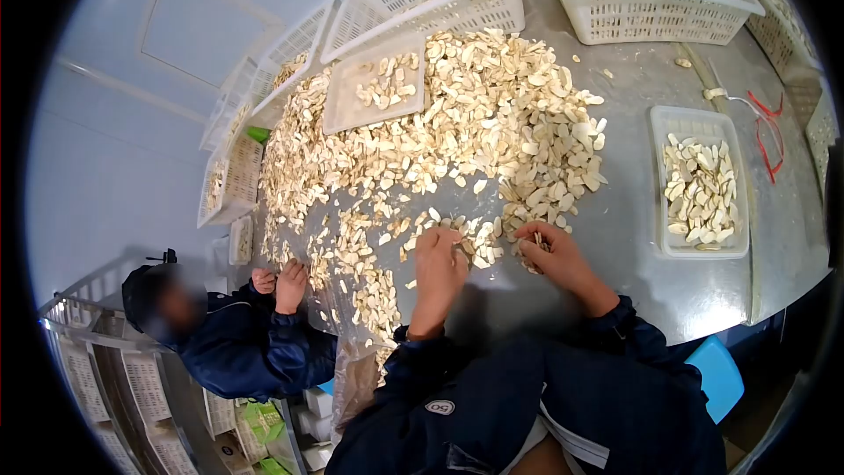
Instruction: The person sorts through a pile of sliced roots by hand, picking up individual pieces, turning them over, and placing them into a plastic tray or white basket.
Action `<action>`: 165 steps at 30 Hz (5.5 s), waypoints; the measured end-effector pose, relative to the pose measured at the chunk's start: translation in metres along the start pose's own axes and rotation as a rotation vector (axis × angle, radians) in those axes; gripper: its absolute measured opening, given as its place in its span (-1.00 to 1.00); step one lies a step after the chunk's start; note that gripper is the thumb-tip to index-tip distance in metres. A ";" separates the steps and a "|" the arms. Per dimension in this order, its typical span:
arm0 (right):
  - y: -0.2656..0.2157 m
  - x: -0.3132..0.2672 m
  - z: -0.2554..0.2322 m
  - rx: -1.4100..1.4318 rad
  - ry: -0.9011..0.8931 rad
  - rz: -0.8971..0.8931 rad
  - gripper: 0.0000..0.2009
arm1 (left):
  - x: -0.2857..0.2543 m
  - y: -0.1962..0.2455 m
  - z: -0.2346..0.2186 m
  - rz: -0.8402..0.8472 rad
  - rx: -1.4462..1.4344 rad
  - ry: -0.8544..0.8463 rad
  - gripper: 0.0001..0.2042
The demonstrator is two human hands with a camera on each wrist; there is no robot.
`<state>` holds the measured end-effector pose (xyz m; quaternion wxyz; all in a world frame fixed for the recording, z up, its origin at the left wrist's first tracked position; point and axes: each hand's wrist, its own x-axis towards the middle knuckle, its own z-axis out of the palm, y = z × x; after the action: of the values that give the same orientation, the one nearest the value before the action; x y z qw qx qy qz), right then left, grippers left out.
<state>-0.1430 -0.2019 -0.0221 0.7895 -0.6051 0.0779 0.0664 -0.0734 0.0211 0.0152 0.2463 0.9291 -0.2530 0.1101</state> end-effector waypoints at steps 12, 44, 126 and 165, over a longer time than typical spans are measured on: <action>0.003 0.001 -0.002 0.012 -0.015 -0.004 -0.80 | 0.012 0.008 0.031 -0.139 -0.032 -0.143 -0.72; -0.008 0.004 -0.017 0.225 0.236 0.002 -0.85 | 0.002 0.030 0.027 -0.172 -0.452 -0.245 -0.72; -0.011 -0.002 -0.008 0.324 -0.032 0.078 -0.68 | 0.000 0.053 0.029 -0.835 -1.372 -0.502 -0.64; -0.004 0.001 -0.013 -0.059 0.080 -0.044 -0.82 | 0.001 0.040 0.037 -0.566 -1.146 -0.353 -0.68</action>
<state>-0.1416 -0.2153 -0.0217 0.7688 -0.6319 0.0941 0.0273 -0.0909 -0.0282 -0.0002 0.6758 0.6857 -0.0545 -0.2649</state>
